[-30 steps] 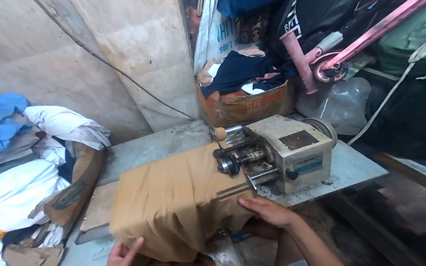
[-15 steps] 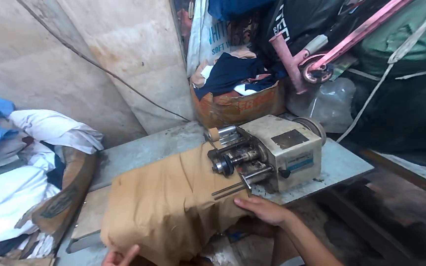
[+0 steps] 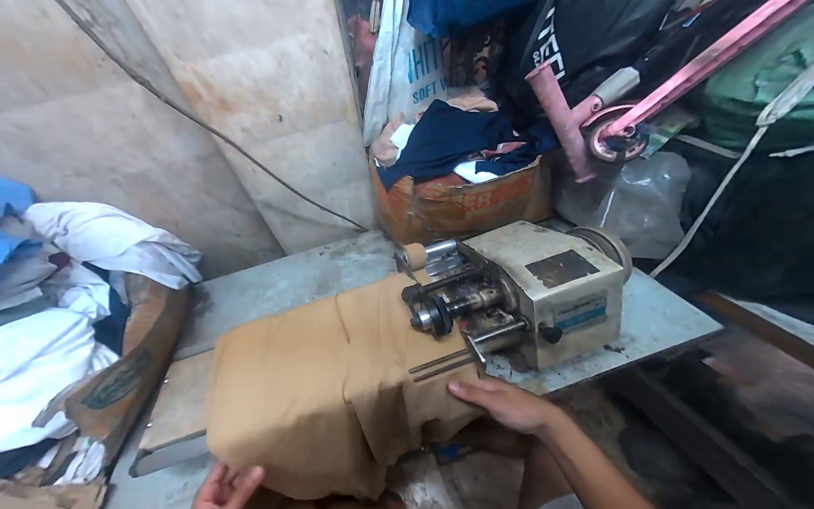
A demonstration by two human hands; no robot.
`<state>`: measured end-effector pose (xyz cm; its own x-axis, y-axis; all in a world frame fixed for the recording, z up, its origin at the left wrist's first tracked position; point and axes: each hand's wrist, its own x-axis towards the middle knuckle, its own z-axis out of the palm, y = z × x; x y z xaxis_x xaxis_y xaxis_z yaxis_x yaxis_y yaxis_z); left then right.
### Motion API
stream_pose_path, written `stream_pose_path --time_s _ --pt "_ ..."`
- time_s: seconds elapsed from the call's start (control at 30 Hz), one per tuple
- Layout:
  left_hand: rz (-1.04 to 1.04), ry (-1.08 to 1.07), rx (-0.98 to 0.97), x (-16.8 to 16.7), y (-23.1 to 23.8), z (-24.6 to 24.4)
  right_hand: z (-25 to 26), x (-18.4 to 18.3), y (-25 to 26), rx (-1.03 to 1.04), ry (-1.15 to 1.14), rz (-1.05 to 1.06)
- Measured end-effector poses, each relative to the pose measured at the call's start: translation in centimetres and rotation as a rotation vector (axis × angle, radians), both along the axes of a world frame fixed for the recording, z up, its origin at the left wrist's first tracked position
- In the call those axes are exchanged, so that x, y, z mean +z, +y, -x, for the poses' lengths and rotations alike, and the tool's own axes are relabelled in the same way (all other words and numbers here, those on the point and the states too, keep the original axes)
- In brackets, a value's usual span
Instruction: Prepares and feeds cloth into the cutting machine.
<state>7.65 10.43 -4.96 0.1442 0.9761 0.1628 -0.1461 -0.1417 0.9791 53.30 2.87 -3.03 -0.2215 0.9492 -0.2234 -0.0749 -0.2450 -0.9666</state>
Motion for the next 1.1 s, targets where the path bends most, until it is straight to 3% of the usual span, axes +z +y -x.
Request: stream_pose_path --time_s 0.03,0.1,0.17,0.27,0.4,0.53,0.67,0.73,0.8,0.93,1.03,1.1 --pt "0.014 0.035 -0.03 0.1 -0.1 0.0 0.0 -0.1 0.0 -0.006 -0.011 0.001" --pt "-0.039 -0.108 -0.112 -0.6 0.3 0.7 0.0 -0.2 0.0 -0.015 -0.007 0.0" --pt "-0.078 -0.17 -0.06 -0.8 0.5 0.6 0.0 -0.1 -0.1 -0.019 0.003 0.005" --pt "0.018 0.048 -0.005 0.0 -0.3 -0.5 -0.1 -0.2 0.0 -0.017 0.012 0.001" --pt "-0.08 -0.206 -0.15 -1.0 0.4 0.7 -0.4 -0.3 -0.1 -0.005 0.012 0.0" --pt "0.006 0.067 -0.033 0.1 -0.4 -0.6 -0.4 -0.3 -0.1 0.012 0.01 -0.023" --pt "-0.08 -0.195 -0.119 -0.5 0.5 0.9 -0.4 -0.2 -0.1 0.027 -0.004 -0.025" --pt "-0.022 -0.064 0.018 0.0 0.2 0.0 -0.2 0.1 -0.1 0.021 -0.016 -0.018" --pt "0.022 0.109 0.015 0.5 -0.3 -0.5 -0.2 0.1 -0.1 0.0 -0.017 0.001" --pt "-0.059 -0.155 -0.042 -0.4 0.4 0.4 -0.2 0.3 -0.1 -0.008 0.028 0.019" --pt "0.011 -0.002 -0.018 -0.1 0.1 -0.3 0.0 0.2 -0.1 -0.024 0.026 0.027" --pt "-0.017 -0.1 -0.108 -0.4 0.1 0.6 -0.1 0.1 -0.1 -0.025 0.011 0.023"
